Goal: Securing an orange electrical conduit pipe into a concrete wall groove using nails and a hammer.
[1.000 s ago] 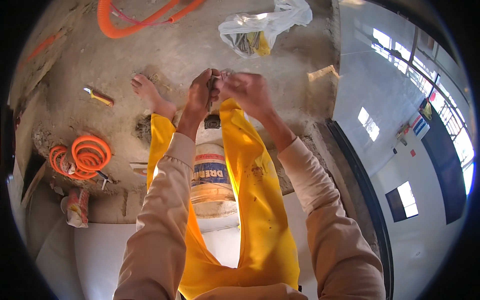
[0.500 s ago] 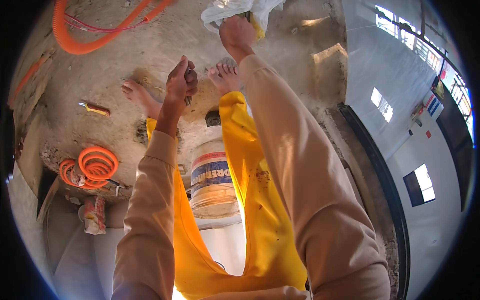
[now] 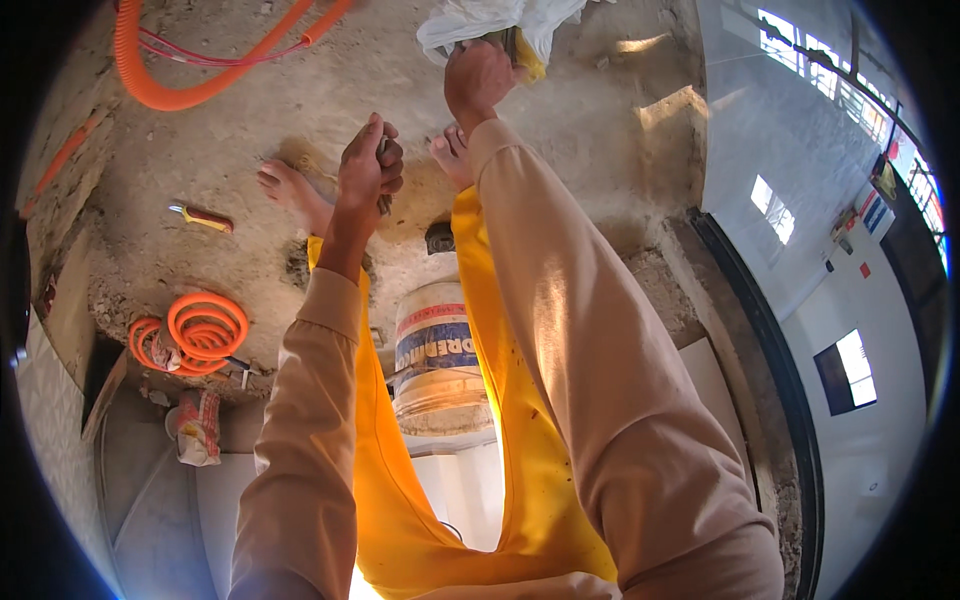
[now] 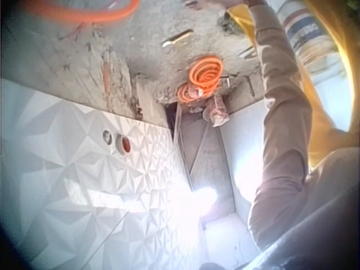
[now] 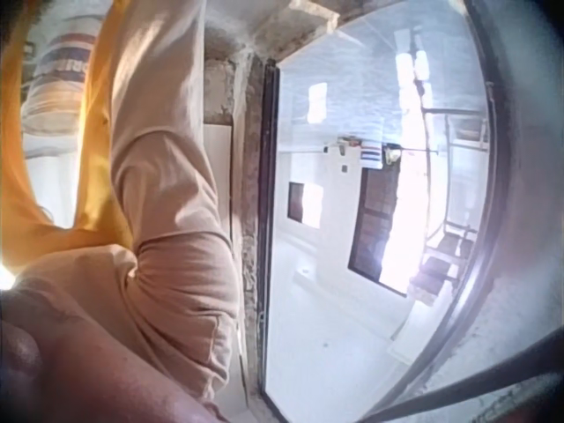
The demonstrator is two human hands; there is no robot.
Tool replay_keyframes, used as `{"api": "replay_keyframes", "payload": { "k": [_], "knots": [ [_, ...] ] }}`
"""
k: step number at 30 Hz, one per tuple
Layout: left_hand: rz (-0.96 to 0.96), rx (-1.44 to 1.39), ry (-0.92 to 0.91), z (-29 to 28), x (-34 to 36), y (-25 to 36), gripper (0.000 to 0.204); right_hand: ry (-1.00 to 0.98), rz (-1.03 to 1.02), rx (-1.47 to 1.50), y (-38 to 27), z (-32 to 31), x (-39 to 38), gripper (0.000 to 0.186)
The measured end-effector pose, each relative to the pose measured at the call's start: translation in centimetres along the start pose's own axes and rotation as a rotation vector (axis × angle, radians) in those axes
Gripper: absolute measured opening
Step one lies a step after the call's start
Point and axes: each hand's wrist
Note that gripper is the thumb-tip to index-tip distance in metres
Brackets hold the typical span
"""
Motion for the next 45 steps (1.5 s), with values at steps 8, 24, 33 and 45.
{"api": "replay_keyframes", "payload": {
  "k": [8,24,33,45],
  "knots": [
    [0.036,-0.026,0.008,-0.1,-0.1,0.3,0.030,-0.049,0.052,0.062,-0.2,0.2,0.8,0.017],
    [0.025,-0.061,0.015,1.1,1.0,0.7,0.027,-0.363,0.182,0.452,3.4,-1.2,4.3,0.033],
    [-0.048,-0.268,-0.010,3.4,1.9,0.2,0.021,-0.994,0.601,1.069,2.0,-14.3,-1.8,0.022],
    [0.005,-0.112,-0.118,4.3,0.6,1.5,0.020,-0.116,0.113,0.370,5.7,-1.9,8.7,0.074]
  ]
}}
Point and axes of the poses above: each hand's wrist, its own x-axis towards the middle knuckle, its own z-axis out of the palm, y = z × x, and after that the axes turned 9 degrees about y, right-handed
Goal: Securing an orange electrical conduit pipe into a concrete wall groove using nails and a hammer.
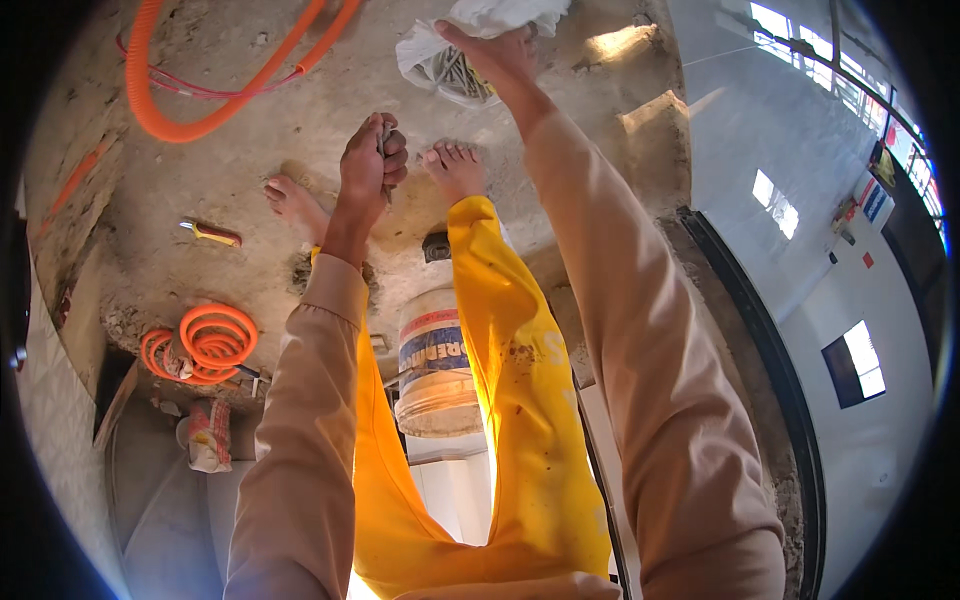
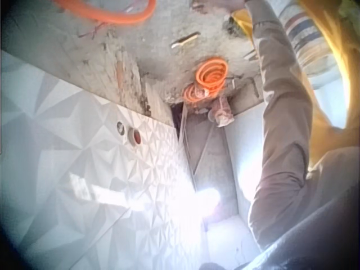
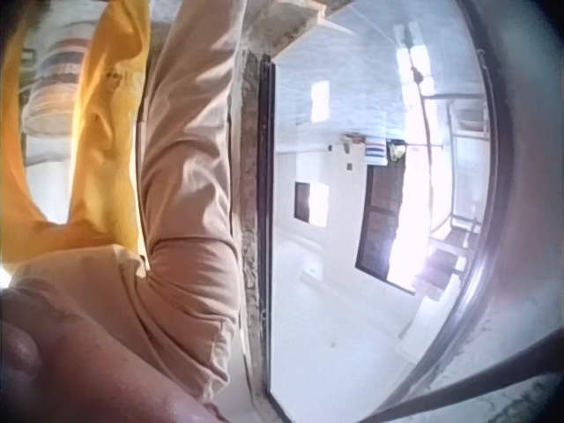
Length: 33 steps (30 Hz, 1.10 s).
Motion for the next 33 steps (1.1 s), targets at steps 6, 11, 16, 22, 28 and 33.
{"api": "replay_keyframes", "payload": {
  "k": [6,11,16,22,28,33],
  "knots": [
    [0.002,0.013,0.092,-3.5,-2.3,0.1,0.021,-0.191,0.110,-0.259,-1.4,-2.3,-1.5,0.046],
    [-0.037,-0.019,0.165,-6.3,-3.0,-1.4,0.019,-0.284,0.161,0.027,3.3,-5.7,-5.1,0.042],
    [-0.025,0.085,0.211,-5.8,-4.4,-2.4,0.023,-0.236,0.581,0.219,7.9,-9.4,-8.8,0.039],
    [-0.103,0.040,0.170,-5.4,-6.6,-3.0,0.030,-0.122,0.887,0.458,13.4,-14.6,-14.6,0.041],
    [-0.146,-0.380,-0.146,-1.7,-15.2,-0.7,0.020,-0.602,0.422,-0.014,5.7,-19.4,-20.1,0.037],
    [-0.071,-0.454,-0.181,3.4,-25.6,3.4,0.022,-0.731,0.373,0.547,-12.2,-28.3,-21.7,0.029]
  ]
}}
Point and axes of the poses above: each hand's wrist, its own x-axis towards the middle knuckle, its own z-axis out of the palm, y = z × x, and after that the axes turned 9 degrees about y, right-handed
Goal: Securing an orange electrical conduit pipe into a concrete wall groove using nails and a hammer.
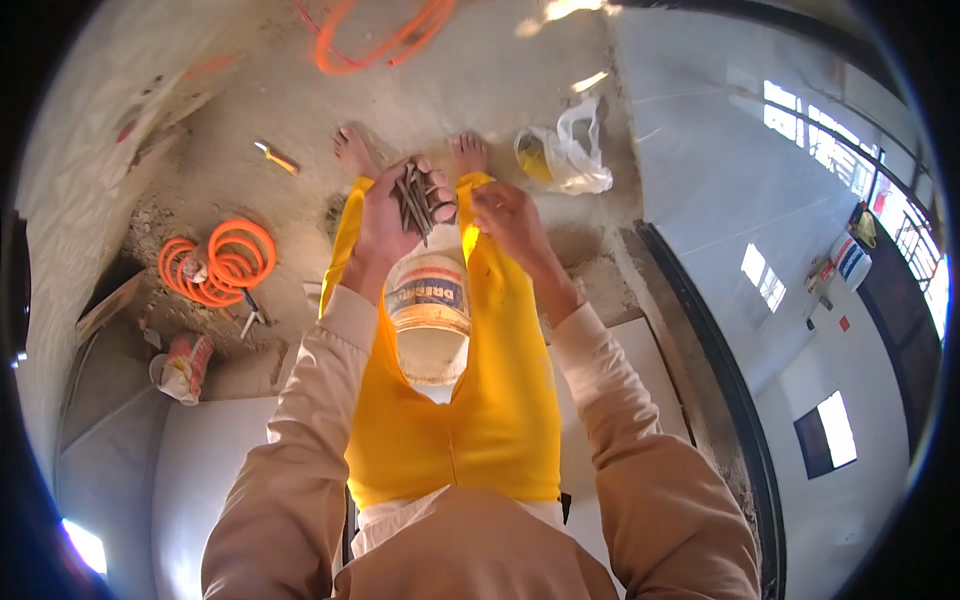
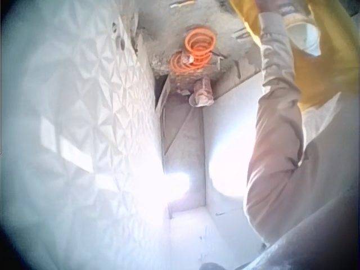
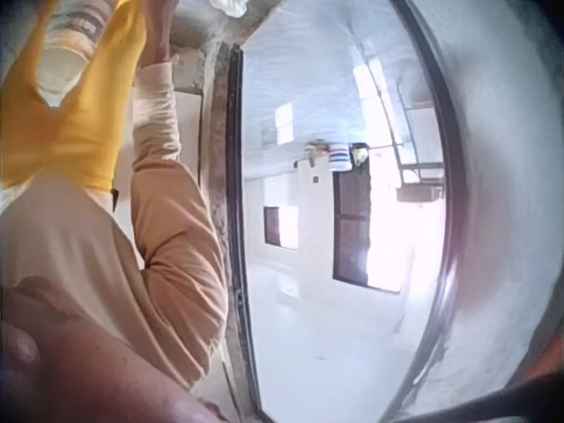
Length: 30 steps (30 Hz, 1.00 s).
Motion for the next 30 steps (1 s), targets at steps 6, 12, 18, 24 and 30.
{"api": "replay_keyframes", "payload": {
  "k": [6,12,18,24,30],
  "knots": [
    [0.249,-0.174,-0.175,7.3,-9.0,1.0,0.029,-0.173,-0.187,0.166,-12.2,1.6,-10.7,0.025],
    [0.416,-0.312,-0.037,6.6,-12.9,-0.9,0.015,-0.125,-0.706,-0.389,-16.6,3.2,-19.6,0.017],
    [0.602,-0.525,0.178,10.5,-22.0,-3.7,0.013,-0.181,-0.965,-0.735,-20.2,3.6,-25.8,0.016],
    [0.700,-0.829,0.189,9.3,-25.6,-4.2,0.014,-0.371,-1.137,-0.884,-20.9,5.4,-27.2,0.014],
    [0.803,-0.916,0.137,7.7,-26.3,-1.8,0.020,-0.537,-1.347,-0.958,-23.2,9.3,-28.5,0.008]
  ]
}}
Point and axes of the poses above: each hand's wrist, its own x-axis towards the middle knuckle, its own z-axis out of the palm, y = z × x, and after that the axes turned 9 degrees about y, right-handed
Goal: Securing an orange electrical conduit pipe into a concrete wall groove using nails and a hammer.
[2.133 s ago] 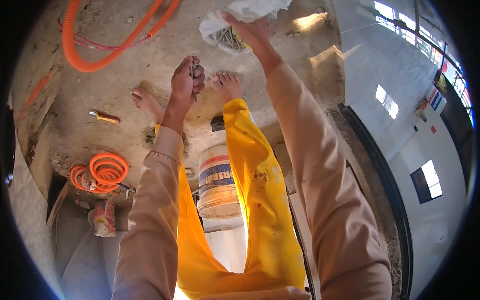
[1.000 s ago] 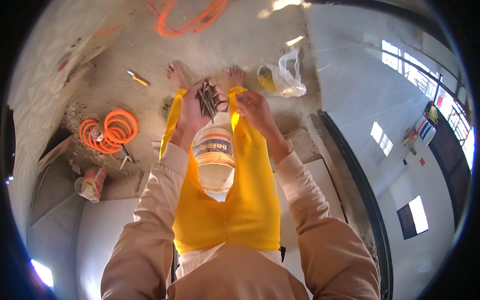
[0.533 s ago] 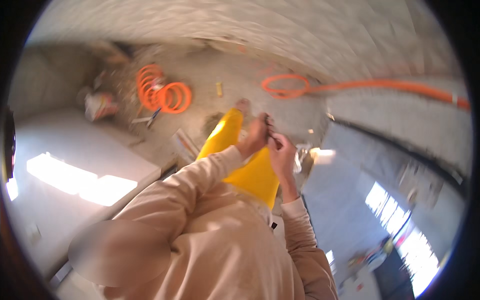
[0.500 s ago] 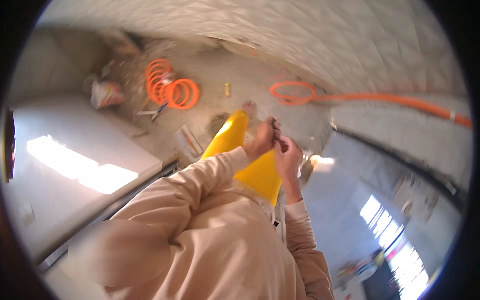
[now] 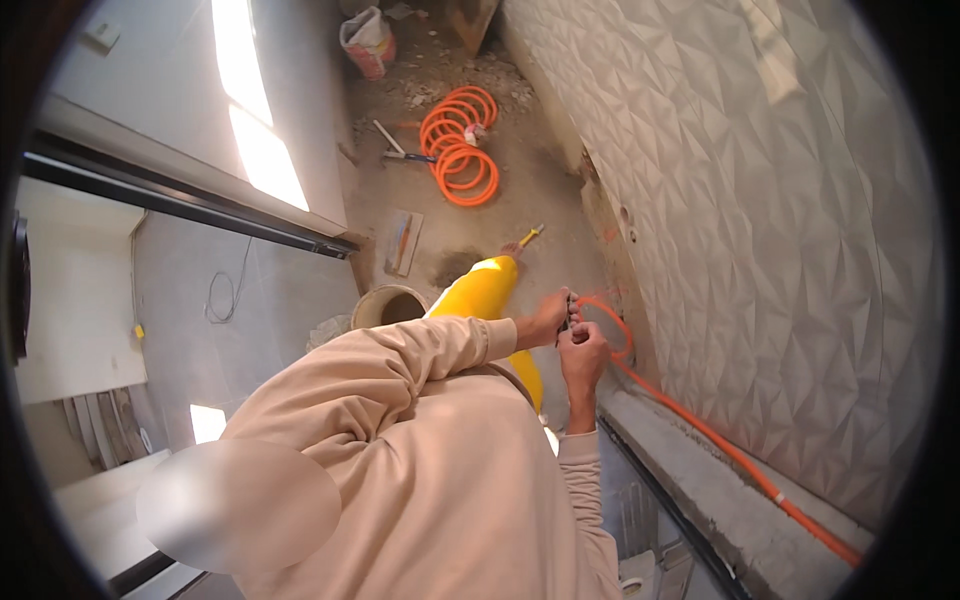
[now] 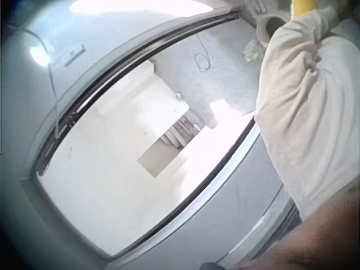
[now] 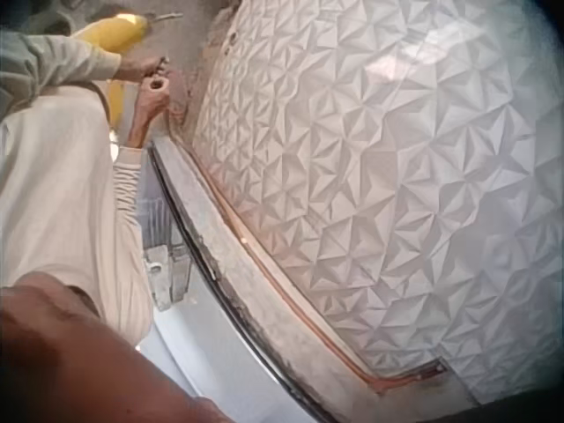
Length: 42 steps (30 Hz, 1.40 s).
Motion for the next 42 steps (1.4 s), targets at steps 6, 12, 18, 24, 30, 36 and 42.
{"api": "replay_keyframes", "payload": {
  "k": [6,12,18,24,30,36,42],
  "knots": [
    [0.078,0.433,-0.153,-2.0,2.6,4.8,0.025,-0.018,-0.135,-0.049,-3.4,-0.2,3.8,0.010],
    [0.195,0.626,-0.454,-3.2,3.7,12.9,0.026,-0.286,-0.122,-0.036,-8.1,0.8,8.9,0.010],
    [0.283,0.873,-0.709,-7.2,6.1,21.2,0.031,-0.690,-0.174,-0.108,-12.8,9.9,17.6,0.009],
    [0.147,0.485,-0.670,-12.7,8.6,32.3,0.040,-1.003,0.085,-0.008,-17.0,25.6,26.7,0.008],
    [0.125,0.048,-0.096,-23.4,17.6,37.7,0.032,-0.986,0.246,0.018,-12.1,50.5,31.5,0.020],
    [-0.053,-0.330,0.484,-28.6,22.4,35.1,0.028,-1.055,-0.331,-0.321,-4.3,77.5,32.5,0.019],
    [-0.167,-0.601,0.564,-29.4,22.5,36.7,0.025,-0.815,-0.896,-0.497,1.4,94.5,28.3,0.031]
  ]
}}
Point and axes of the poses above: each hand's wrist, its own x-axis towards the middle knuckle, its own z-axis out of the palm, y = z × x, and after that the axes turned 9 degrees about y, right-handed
